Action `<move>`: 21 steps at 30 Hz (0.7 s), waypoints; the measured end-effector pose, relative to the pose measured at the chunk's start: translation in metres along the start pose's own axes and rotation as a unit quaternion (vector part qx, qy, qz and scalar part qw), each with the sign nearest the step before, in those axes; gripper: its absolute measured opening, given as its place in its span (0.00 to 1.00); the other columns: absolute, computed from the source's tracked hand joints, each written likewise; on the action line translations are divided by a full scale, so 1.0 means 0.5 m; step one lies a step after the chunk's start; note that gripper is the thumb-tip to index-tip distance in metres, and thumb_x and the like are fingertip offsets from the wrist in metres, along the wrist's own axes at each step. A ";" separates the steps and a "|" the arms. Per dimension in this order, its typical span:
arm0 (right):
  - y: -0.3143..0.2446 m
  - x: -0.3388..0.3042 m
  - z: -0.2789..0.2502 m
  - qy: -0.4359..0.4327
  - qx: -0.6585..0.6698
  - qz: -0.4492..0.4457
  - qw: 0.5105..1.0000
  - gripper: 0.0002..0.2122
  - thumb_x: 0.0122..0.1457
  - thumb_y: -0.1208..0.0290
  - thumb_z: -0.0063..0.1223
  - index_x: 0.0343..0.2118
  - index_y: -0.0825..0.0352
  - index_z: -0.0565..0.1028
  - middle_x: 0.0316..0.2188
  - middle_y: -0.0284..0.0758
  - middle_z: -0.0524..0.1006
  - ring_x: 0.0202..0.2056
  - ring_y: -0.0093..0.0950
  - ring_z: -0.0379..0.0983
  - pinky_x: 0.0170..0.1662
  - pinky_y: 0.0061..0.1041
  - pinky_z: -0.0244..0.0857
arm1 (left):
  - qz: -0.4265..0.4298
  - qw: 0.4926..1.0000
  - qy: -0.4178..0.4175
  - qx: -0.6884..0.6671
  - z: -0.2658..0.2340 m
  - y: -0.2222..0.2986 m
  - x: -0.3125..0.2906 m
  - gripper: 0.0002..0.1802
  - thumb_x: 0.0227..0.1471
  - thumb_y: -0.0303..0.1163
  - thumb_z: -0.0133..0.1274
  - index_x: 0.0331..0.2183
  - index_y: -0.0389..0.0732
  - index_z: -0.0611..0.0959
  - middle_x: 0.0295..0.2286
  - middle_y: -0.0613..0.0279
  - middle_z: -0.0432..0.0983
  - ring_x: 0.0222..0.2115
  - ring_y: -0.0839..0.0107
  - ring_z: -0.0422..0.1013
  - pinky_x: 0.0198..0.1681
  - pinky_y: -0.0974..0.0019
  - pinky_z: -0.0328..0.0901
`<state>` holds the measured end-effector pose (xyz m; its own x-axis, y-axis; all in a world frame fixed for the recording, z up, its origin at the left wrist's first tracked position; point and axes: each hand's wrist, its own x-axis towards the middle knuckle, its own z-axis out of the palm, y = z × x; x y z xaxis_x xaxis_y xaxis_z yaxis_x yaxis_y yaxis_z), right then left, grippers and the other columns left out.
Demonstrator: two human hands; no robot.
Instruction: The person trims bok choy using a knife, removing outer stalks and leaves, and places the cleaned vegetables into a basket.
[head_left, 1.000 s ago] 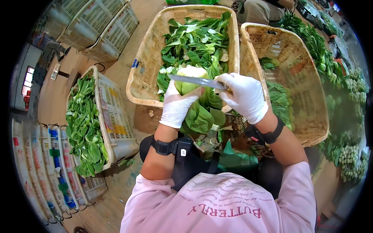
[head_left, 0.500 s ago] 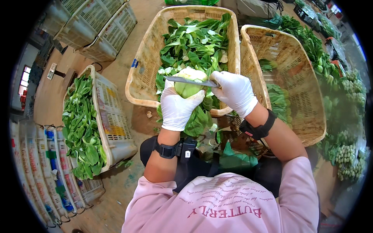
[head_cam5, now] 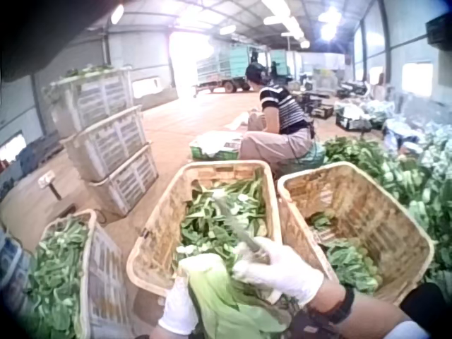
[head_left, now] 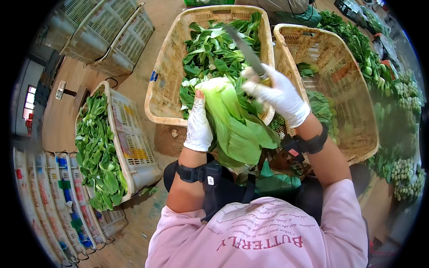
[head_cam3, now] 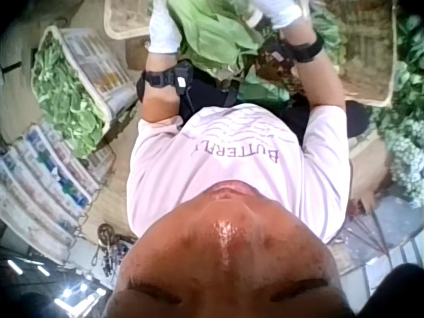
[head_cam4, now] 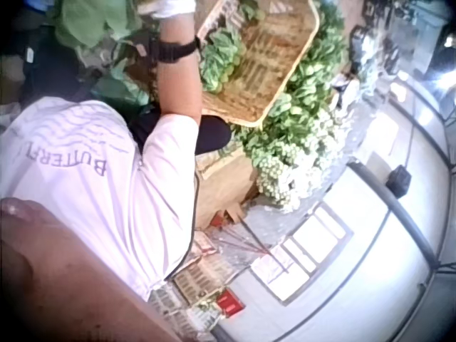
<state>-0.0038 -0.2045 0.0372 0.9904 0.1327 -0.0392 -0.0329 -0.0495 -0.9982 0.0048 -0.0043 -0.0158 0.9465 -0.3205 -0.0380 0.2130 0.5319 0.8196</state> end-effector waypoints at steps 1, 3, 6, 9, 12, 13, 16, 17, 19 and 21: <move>0.029 0.012 0.013 -0.019 -0.057 -0.086 0.995 0.27 0.47 0.57 0.64 0.47 0.67 0.70 0.33 0.32 0.74 0.31 0.20 0.70 0.35 0.19 0.65 | 0.016 1.000 -0.008 0.000 0.009 -0.003 0.002 0.31 0.59 0.54 0.37 0.52 0.38 0.68 0.47 0.56 0.70 0.45 0.67 0.68 0.50 0.63 0.63; 0.029 0.014 0.041 -0.048 -0.133 -0.122 0.982 0.31 0.45 0.58 0.66 0.51 0.67 0.67 0.37 0.34 0.74 0.39 0.22 0.69 0.44 0.22 0.64 | 0.066 0.988 0.052 0.133 -0.004 -0.019 0.006 0.30 0.62 0.51 0.33 0.50 0.35 0.71 0.44 0.55 0.72 0.43 0.70 0.70 0.48 0.67 0.63; 0.059 0.034 0.036 -0.127 0.028 -0.068 0.989 0.34 0.45 0.61 0.66 0.54 0.68 0.64 0.44 0.34 0.71 0.46 0.22 0.66 0.50 0.23 0.61 | 0.093 0.955 0.040 0.280 -0.019 0.000 0.009 0.30 0.62 0.51 0.33 0.47 0.33 0.74 0.41 0.57 0.74 0.41 0.72 0.70 0.47 0.70 0.63; 0.074 0.019 -0.005 -0.201 0.191 -0.001 0.961 0.33 0.48 0.64 0.63 0.55 0.68 0.62 0.48 0.35 0.70 0.49 0.24 0.66 0.53 0.26 0.60 | -0.025 0.957 0.056 0.283 -0.023 0.019 0.016 0.27 0.62 0.48 0.36 0.46 0.33 0.75 0.35 0.57 0.77 0.31 0.73 0.73 0.36 0.72 0.67; 0.148 -0.004 -0.034 -0.181 0.305 0.064 0.933 0.35 0.48 0.56 0.62 0.57 0.67 0.61 0.51 0.37 0.68 0.51 0.28 0.66 0.55 0.28 0.60 | -0.021 0.970 0.095 0.223 -0.040 0.046 0.031 0.23 0.61 0.44 0.41 0.46 0.35 0.74 0.31 0.59 0.76 0.24 0.73 0.74 0.27 0.73 0.68; 0.172 -0.014 -0.046 -0.164 0.340 0.106 0.920 0.37 0.48 0.53 0.62 0.57 0.66 0.60 0.52 0.38 0.68 0.51 0.29 0.66 0.56 0.29 0.60 | 0.084 0.926 0.134 0.342 -0.083 0.038 0.047 0.25 0.58 0.41 0.46 0.52 0.36 0.68 0.35 0.53 0.76 0.29 0.67 0.74 0.32 0.69 0.70; 0.196 -0.038 -0.077 -0.170 0.384 0.060 0.906 0.45 0.42 0.43 0.62 0.59 0.66 0.57 0.56 0.43 0.63 0.53 0.33 0.64 0.57 0.32 0.60 | 0.325 0.504 0.305 0.740 -0.105 0.014 0.071 0.45 0.49 0.51 0.54 0.59 0.37 0.55 0.43 0.45 0.72 0.42 0.56 0.70 0.47 0.59 0.64; 0.172 -0.046 -0.068 -0.164 0.376 0.036 0.911 0.46 0.41 0.43 0.62 0.60 0.67 0.56 0.56 0.43 0.63 0.54 0.33 0.63 0.57 0.32 0.60 | 0.277 0.686 0.220 0.636 -0.106 -0.002 0.076 0.48 0.45 0.58 0.56 0.57 0.35 0.60 0.44 0.45 0.71 0.44 0.55 0.69 0.51 0.59 0.60; 0.150 -0.044 -0.076 -0.147 0.354 -0.001 0.924 0.47 0.41 0.43 0.62 0.60 0.67 0.55 0.57 0.44 0.62 0.55 0.33 0.62 0.57 0.32 0.59 | -0.059 0.933 -0.028 0.353 -0.064 -0.032 0.067 0.43 0.47 0.62 0.51 0.51 0.34 0.70 0.46 0.48 0.70 0.49 0.63 0.65 0.55 0.63 0.55; 0.166 -0.033 -0.117 -0.131 0.298 -0.063 0.944 0.43 0.43 0.53 0.66 0.60 0.67 0.56 0.57 0.41 0.62 0.56 0.31 0.61 0.56 0.31 0.59 | -0.108 0.944 -0.280 0.138 0.046 -0.049 0.027 0.40 0.48 0.59 0.53 0.51 0.36 0.69 0.47 0.59 0.69 0.48 0.71 0.64 0.57 0.65 0.52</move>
<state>-0.0152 -0.2688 -0.0426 0.9271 0.3438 0.1497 -0.0636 0.5375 -0.8409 0.0069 -0.0397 -0.0234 0.5948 -0.8035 0.0235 0.2425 0.2073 0.9477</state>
